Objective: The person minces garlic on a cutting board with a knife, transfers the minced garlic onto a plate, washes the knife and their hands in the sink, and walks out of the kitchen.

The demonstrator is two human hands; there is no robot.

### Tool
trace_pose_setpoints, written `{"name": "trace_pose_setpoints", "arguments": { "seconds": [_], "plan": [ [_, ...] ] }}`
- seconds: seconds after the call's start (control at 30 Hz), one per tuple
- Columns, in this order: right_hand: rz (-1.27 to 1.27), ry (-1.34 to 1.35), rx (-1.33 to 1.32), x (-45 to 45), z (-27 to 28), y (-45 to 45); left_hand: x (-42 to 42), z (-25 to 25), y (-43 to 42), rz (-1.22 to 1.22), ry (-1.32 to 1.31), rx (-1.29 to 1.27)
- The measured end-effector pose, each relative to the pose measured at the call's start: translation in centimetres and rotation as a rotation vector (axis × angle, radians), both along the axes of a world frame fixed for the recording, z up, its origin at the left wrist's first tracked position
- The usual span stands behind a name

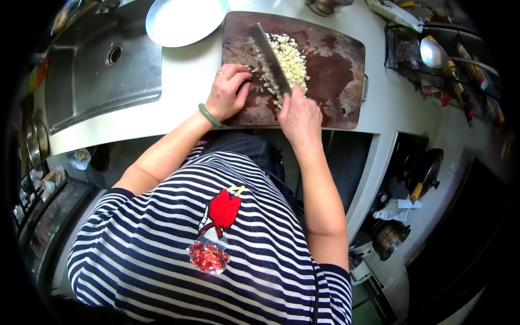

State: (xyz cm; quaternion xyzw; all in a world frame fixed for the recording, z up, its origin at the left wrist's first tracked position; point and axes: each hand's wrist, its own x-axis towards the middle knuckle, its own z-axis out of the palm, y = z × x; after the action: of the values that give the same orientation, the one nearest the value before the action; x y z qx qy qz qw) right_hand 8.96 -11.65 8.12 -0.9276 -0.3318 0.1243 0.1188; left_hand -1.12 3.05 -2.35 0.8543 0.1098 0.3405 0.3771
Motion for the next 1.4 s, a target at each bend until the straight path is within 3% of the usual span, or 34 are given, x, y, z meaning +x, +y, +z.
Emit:
{"name": "trace_pose_setpoints", "arguments": {
  "seconds": [0.63, 0.83, 1.17, 1.4],
  "plan": [
    [0.057, -0.021, -0.082, -0.6, -0.2, 0.5, 0.3, -0.4, 0.2, 0.038, 0.033, -0.004],
    [0.038, -0.024, -0.006, 0.1, -0.3, -0.2, 0.9, 0.5, 0.6, 0.047, 0.046, -0.017],
    [-0.086, -0.061, -0.104, 3.6, -1.6, -1.5, 4.6, 1.7, 2.5, 0.100, 0.174, 0.037],
    [-0.130, -0.080, -0.076, 4.0, 0.7, -1.6, 7.0, 1.5, 3.0, 0.092, 0.190, 0.073]
  ]
}}
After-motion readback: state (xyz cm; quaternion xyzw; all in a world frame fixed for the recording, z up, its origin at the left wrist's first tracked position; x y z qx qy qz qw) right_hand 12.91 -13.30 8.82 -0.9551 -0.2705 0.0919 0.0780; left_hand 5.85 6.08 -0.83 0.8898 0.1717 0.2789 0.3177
